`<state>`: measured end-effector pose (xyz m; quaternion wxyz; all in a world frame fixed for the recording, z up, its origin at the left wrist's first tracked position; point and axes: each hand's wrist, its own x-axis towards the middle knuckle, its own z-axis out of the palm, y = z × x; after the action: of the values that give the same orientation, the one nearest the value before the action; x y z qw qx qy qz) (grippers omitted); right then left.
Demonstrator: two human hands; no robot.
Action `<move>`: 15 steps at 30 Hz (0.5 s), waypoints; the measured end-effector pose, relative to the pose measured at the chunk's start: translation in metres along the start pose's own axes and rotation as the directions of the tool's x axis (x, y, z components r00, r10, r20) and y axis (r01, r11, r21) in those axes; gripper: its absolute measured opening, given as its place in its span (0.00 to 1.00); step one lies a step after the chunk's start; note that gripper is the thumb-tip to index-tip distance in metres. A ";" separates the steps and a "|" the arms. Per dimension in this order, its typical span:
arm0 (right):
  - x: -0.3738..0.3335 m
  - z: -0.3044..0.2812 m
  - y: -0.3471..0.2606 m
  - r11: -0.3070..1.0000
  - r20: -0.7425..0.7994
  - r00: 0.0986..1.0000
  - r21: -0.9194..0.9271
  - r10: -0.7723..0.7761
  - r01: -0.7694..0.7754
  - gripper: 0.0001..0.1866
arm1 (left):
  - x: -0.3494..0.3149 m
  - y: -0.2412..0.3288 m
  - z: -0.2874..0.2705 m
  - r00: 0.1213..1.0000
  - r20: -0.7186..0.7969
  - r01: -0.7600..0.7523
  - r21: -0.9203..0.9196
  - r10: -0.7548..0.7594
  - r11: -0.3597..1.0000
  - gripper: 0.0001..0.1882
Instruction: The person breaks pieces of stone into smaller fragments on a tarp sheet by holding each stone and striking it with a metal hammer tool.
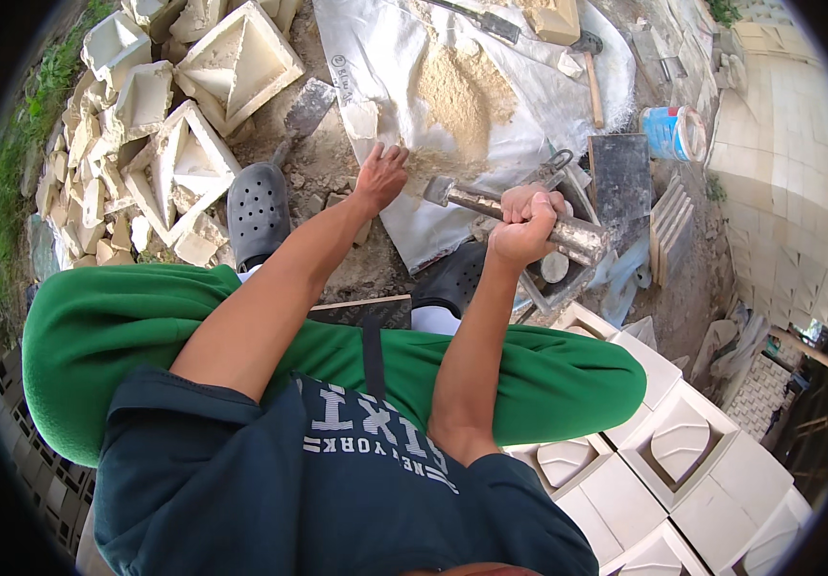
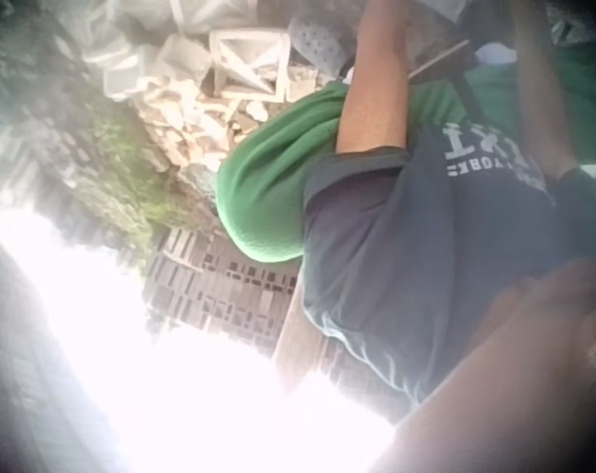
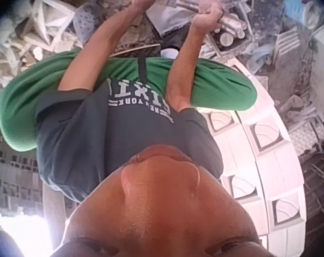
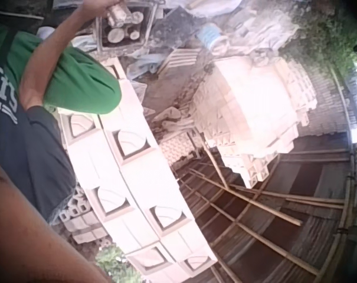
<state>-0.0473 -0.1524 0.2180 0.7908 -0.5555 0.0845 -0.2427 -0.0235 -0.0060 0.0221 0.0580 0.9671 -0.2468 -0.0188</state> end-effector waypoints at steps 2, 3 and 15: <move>0.002 -0.003 -0.005 0.999 0.008 0.999 0.023 -0.037 0.037 0.11 | 0.005 0.005 0.004 1.000 -0.011 -0.016 0.002 0.016 1.000 0.06; 0.003 -0.003 -0.003 0.999 0.007 0.999 -0.004 -0.051 0.051 0.11 | 0.007 0.005 0.008 1.000 -0.011 -0.017 0.004 0.018 1.000 0.06; -0.001 0.008 0.014 1.000 0.066 0.998 0.001 0.001 -0.001 0.10 | 0.014 -0.022 0.004 0.992 -0.052 0.102 -0.219 -0.116 0.970 0.11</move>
<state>-0.0412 -0.1416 0.2082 0.7936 -0.5627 0.0586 -0.2241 -0.0012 0.0056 0.0149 0.1694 0.9674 -0.1876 -0.0172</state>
